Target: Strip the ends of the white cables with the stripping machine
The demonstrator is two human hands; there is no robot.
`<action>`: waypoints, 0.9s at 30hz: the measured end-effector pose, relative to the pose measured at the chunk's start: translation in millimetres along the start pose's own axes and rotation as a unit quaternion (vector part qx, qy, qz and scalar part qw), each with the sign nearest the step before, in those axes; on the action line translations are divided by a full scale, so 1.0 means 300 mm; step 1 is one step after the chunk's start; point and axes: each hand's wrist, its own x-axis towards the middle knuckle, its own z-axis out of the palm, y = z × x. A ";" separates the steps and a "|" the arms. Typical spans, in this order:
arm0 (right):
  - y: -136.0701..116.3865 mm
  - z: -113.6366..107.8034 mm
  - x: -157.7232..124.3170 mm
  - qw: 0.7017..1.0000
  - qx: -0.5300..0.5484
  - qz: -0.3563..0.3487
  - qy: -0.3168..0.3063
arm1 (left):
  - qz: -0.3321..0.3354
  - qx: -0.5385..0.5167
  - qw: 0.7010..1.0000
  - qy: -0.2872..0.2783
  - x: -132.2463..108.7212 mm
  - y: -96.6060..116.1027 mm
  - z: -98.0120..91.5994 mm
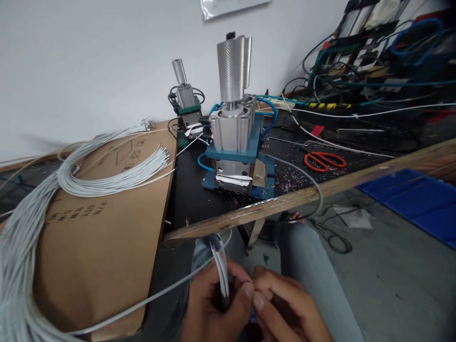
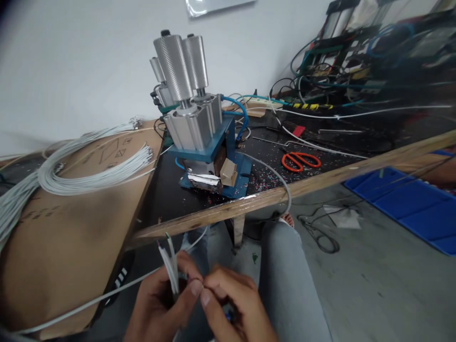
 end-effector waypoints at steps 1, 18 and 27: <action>0.005 -0.022 0.003 0.999 -0.036 -0.007 -0.028 | -0.001 0.024 1.000 -0.011 0.000 0.001 -0.009; 0.075 -0.055 -0.025 0.966 0.041 0.061 -0.248 | -0.088 0.048 0.990 -0.103 -0.002 -0.071 -0.084; 0.115 0.187 -0.038 0.908 0.358 0.209 0.061 | -0.098 -0.113 0.988 0.034 0.013 -0.058 0.034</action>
